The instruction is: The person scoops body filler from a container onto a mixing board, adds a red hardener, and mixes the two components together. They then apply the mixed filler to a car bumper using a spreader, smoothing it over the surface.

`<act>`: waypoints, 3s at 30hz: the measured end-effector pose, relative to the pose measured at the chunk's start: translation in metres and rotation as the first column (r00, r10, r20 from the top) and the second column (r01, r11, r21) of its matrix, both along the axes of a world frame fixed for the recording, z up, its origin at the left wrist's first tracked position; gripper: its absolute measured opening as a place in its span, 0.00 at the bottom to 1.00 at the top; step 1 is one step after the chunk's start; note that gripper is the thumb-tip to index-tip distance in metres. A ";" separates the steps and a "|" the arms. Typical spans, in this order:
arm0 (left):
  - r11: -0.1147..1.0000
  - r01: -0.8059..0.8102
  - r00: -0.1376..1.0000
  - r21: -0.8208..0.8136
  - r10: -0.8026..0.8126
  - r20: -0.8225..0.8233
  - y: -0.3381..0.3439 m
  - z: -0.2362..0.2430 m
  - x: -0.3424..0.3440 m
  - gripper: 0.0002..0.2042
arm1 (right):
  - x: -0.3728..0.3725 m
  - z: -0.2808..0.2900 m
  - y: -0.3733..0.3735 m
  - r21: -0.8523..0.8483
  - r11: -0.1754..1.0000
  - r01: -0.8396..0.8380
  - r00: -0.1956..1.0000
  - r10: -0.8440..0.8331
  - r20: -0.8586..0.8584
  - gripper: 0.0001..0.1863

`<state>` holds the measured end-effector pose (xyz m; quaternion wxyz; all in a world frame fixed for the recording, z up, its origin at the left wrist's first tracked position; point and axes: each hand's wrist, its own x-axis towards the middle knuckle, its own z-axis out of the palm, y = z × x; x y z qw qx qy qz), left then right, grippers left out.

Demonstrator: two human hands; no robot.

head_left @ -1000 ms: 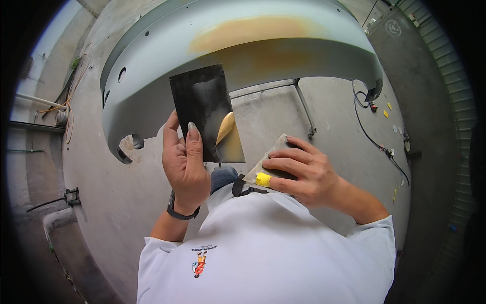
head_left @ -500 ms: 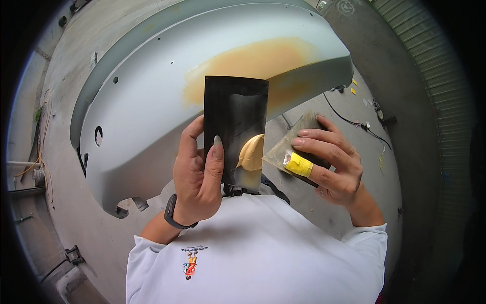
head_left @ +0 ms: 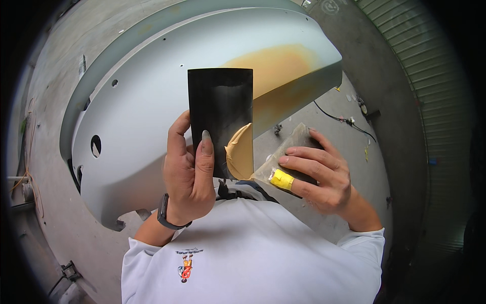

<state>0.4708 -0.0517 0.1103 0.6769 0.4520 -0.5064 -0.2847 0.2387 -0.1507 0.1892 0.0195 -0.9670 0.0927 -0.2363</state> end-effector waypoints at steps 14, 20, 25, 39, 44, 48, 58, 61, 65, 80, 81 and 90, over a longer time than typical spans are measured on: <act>0.951 -0.195 0.978 -0.239 0.207 0.022 -0.011 0.012 -0.033 0.26 | -0.043 -0.012 -0.002 0.124 0.988 -0.088 0.995 0.083 0.049 0.11; 0.990 0.119 0.850 0.071 -0.065 -0.523 -0.013 0.011 -0.065 0.24 | -0.022 -0.032 0.011 0.050 0.954 -0.295 0.901 0.261 0.347 0.11; 0.979 0.195 0.759 0.063 -0.110 -0.642 0.000 0.019 -0.059 0.23 | -0.029 -0.044 -0.007 0.077 0.985 -0.152 0.955 0.127 0.269 0.09; 0.949 -0.316 0.944 0.012 0.316 -0.097 -0.005 -0.003 -0.004 0.24 | 0.038 0.004 -0.016 -0.111 0.973 -0.203 0.979 0.200 -0.040 0.03; 0.680 -0.724 0.674 -0.113 0.662 -0.328 0.027 -0.026 0.076 0.18 | 0.061 0.022 -0.056 0.141 0.986 -0.093 0.996 0.092 0.017 0.15; 0.657 -0.752 0.638 -0.054 0.705 -0.310 0.045 -0.057 0.089 0.18 | 0.092 0.018 -0.082 0.096 0.995 0.027 0.980 -0.007 -0.199 0.20; 0.718 -0.695 0.661 0.032 0.657 -0.363 0.042 -0.071 0.082 0.19 | 0.126 -0.004 -0.068 -0.033 0.999 -0.016 0.932 0.002 -0.363 0.24; 0.743 -0.669 0.679 0.003 0.613 -0.405 0.045 -0.075 0.079 0.20 | 0.115 0.010 -0.054 -0.022 0.999 -0.037 0.906 0.025 -0.423 0.22; 0.727 -0.687 0.685 -0.025 0.635 -0.356 0.047 -0.082 0.080 0.21 | 0.125 0.022 -0.066 0.008 1.000 -0.002 0.924 0.005 -0.383 0.22; 0.704 -0.710 0.651 0.012 0.663 -0.370 0.051 -0.083 0.081 0.18 | 0.101 -0.025 -0.032 -0.069 0.998 -0.002 0.974 -0.014 -0.224 0.11; 0.704 -0.710 0.649 0.005 0.657 -0.382 0.050 -0.083 0.081 0.18 | 0.096 -0.024 -0.026 -0.072 0.997 0.004 0.973 -0.020 -0.230 0.11; 0.717 -0.694 0.667 0.065 0.674 -0.317 0.049 -0.077 0.085 0.22 | 0.125 0.008 -0.070 -0.055 0.995 0.088 0.961 -0.099 -0.258 0.20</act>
